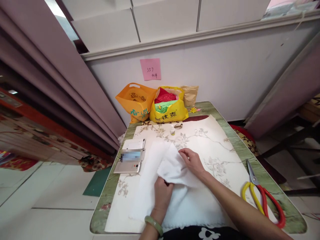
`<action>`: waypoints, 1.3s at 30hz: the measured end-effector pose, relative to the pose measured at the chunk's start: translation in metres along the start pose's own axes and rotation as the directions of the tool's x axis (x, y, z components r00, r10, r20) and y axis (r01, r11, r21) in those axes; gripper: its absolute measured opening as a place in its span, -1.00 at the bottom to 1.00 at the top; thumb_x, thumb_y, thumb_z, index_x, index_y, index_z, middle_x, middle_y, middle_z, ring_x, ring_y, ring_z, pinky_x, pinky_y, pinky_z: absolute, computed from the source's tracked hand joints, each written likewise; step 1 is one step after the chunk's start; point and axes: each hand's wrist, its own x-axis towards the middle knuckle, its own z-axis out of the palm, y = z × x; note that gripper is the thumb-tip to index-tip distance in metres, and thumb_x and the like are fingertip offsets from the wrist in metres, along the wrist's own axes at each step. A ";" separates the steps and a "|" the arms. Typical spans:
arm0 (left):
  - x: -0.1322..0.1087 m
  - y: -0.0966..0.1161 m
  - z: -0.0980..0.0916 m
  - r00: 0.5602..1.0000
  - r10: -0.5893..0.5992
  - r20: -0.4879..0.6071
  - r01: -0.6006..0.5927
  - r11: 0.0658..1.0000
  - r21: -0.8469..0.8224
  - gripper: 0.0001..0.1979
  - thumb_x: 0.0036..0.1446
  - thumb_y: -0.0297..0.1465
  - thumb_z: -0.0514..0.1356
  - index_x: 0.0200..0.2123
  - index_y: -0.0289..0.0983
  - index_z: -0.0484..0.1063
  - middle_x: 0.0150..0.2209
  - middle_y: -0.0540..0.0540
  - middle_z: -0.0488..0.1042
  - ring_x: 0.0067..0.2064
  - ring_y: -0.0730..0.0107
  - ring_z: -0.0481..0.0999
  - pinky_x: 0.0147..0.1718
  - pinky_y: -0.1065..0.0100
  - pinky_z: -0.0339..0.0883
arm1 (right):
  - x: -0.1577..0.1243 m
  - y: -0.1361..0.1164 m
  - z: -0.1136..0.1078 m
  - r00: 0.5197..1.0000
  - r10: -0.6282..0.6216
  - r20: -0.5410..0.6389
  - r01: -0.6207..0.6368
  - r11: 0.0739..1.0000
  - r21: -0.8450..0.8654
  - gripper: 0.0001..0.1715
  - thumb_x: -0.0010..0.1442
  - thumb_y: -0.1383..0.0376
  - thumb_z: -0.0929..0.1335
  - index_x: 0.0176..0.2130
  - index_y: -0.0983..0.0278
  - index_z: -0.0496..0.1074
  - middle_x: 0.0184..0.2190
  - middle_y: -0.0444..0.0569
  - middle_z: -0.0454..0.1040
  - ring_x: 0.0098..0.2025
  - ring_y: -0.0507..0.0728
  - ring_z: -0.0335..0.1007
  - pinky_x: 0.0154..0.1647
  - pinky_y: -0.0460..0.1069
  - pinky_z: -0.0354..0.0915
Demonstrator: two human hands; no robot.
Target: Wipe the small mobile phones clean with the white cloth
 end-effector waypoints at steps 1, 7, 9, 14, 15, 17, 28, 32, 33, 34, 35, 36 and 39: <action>0.000 0.000 0.000 1.000 0.003 -0.012 -0.003 1.000 -0.006 -0.77 -0.13 -0.40 0.20 -0.33 -0.33 0.50 -0.37 -0.16 0.57 -0.34 0.21 0.51 -0.32 0.25 0.39 | 0.001 0.002 0.002 0.998 -0.019 -0.052 0.011 0.989 -0.149 -0.66 0.29 0.15 0.22 -0.11 0.24 0.47 -0.14 0.05 0.53 -0.12 0.19 0.44 -0.07 0.10 0.33; 0.004 -0.007 -0.001 1.000 0.017 0.027 -0.015 0.998 -0.066 -0.88 -0.10 -0.41 0.14 -0.52 -0.29 0.48 -0.48 -0.16 0.55 -0.37 0.17 0.53 -0.30 0.22 0.40 | -0.035 -0.001 0.052 0.917 -0.331 0.222 0.398 0.744 -0.536 -0.31 0.30 0.13 0.24 0.29 0.39 0.12 0.31 0.17 0.12 0.36 0.31 -0.08 0.34 0.27 -0.14; 0.005 -0.011 -0.001 0.999 0.013 0.043 -0.008 0.994 -0.113 -0.87 -0.08 -0.40 0.13 -0.54 -0.28 0.47 -0.53 -0.15 0.53 -0.41 0.18 0.52 -0.33 0.23 0.40 | -0.041 -0.002 0.062 0.877 -0.370 0.305 0.480 0.707 -0.520 -0.22 0.32 0.09 0.21 0.36 0.40 -0.06 0.36 0.12 -0.03 0.40 0.26 -0.21 0.37 0.21 -0.16; 0.004 -0.010 -0.001 0.999 -0.045 0.005 0.045 0.988 -0.150 -0.56 -0.07 -0.27 0.25 -0.09 -0.33 0.41 -0.41 -0.08 0.54 -0.43 0.29 0.50 -0.39 0.29 0.41 | -0.017 0.011 0.047 0.926 -0.241 0.291 0.370 0.733 -0.571 -0.36 0.39 0.06 0.07 0.37 0.17 -0.09 0.35 -0.07 0.00 0.38 0.18 -0.14 0.37 0.25 -0.23; 0.004 -0.009 -0.001 0.999 -0.052 0.010 0.053 0.986 -0.158 -0.49 -0.05 -0.24 0.26 -0.02 -0.33 0.36 -0.39 -0.07 0.54 -0.43 0.31 0.50 -0.40 0.30 0.41 | -0.013 0.012 0.044 0.958 -0.182 0.220 0.280 0.741 -0.610 -0.37 0.40 0.08 0.05 0.36 0.19 -0.07 0.35 -0.04 0.02 0.38 0.20 -0.14 0.36 0.29 -0.27; 0.003 -0.008 -0.001 0.999 -0.050 0.012 0.051 0.987 -0.154 -0.45 -0.03 -0.22 0.25 0.02 -0.32 0.33 -0.39 -0.06 0.54 -0.45 0.33 0.49 -0.43 0.32 0.40 | -0.013 0.010 0.042 0.978 -0.139 0.156 0.207 0.739 -0.641 -0.36 0.41 0.10 0.04 0.37 0.24 -0.08 0.35 0.01 0.00 0.39 0.24 -0.17 0.35 0.33 -0.34; 0.003 -0.011 0.000 1.000 0.003 -0.004 -0.004 0.995 -0.102 -0.57 -0.05 -0.33 0.23 -0.06 -0.33 0.39 -0.36 -0.10 0.54 -0.38 0.28 0.51 -0.38 0.31 0.39 | -0.026 0.011 0.042 0.862 -0.324 0.390 0.501 0.666 -0.553 -0.32 0.40 0.07 0.05 0.39 0.18 -0.26 0.37 -0.04 -0.06 0.39 0.16 -0.15 0.38 0.20 -0.32; 0.003 -0.013 0.000 1.000 -0.008 -0.001 0.007 0.994 -0.107 -0.53 -0.04 -0.33 0.23 -0.01 -0.33 0.35 -0.38 -0.09 0.54 -0.41 0.29 0.51 -0.39 0.30 0.39 | -0.029 0.014 0.039 0.891 -0.310 0.330 0.452 0.668 -0.591 -0.32 0.41 0.12 0.05 0.39 0.19 -0.31 0.36 -0.01 -0.03 0.38 0.18 -0.12 0.37 0.24 -0.34; 0.003 -0.013 0.000 1.000 -0.016 0.001 0.016 0.994 -0.107 -0.50 -0.04 -0.33 0.22 0.01 -0.33 0.33 -0.40 -0.07 0.54 -0.43 0.30 0.50 -0.41 0.31 0.39 | -0.030 0.013 0.039 0.913 -0.295 0.280 0.407 0.674 -0.617 -0.32 0.41 0.13 0.04 0.39 0.22 -0.32 0.36 0.02 -0.05 0.38 0.19 -0.13 0.37 0.25 -0.36; 0.003 -0.013 0.000 1.000 -0.009 0.002 0.009 0.994 -0.111 -0.50 -0.04 -0.34 0.22 0.02 -0.33 0.33 -0.38 -0.07 0.54 -0.42 0.29 0.50 -0.40 0.30 0.39 | -0.031 0.012 0.038 0.902 -0.315 0.296 0.432 0.664 -0.610 -0.31 0.41 0.12 0.05 0.39 0.22 -0.32 0.37 0.02 -0.07 0.39 0.20 -0.15 0.37 0.24 -0.36; 0.002 -0.012 0.000 1.000 0.007 -0.001 -0.007 0.993 -0.117 -0.50 -0.06 -0.37 0.22 0.01 -0.33 0.34 -0.34 -0.10 0.55 -0.37 0.28 0.52 -0.36 0.30 0.40 | -0.032 0.011 0.037 0.859 -0.357 0.367 0.511 0.641 -0.573 -0.30 0.40 0.09 0.06 0.39 0.20 -0.32 0.37 -0.01 -0.09 0.39 0.18 -0.16 0.38 0.22 -0.35; 0.002 -0.011 -0.001 1.000 0.019 -0.008 -0.020 0.992 -0.123 -0.50 -0.08 -0.39 0.22 0.00 -0.33 0.34 -0.29 -0.12 0.56 -0.33 0.26 0.53 -0.32 0.29 0.41 | -0.033 0.011 0.036 0.806 -0.392 0.443 0.588 0.614 -0.526 -0.30 0.40 0.07 0.07 0.39 0.16 -0.31 0.38 -0.06 -0.09 0.39 0.15 -0.16 0.38 0.19 -0.33; 0.002 -0.009 -0.001 1.000 -0.010 0.003 0.010 0.993 -0.116 -0.48 -0.06 -0.36 0.22 0.02 -0.33 0.32 -0.33 -0.09 0.55 -0.38 0.28 0.52 -0.36 0.29 0.40 | -0.035 0.011 0.033 0.853 -0.334 0.402 0.519 0.634 -0.574 -0.33 0.41 0.12 0.06 0.39 0.14 -0.30 0.37 -0.06 -0.06 0.38 0.16 -0.12 0.37 0.23 -0.31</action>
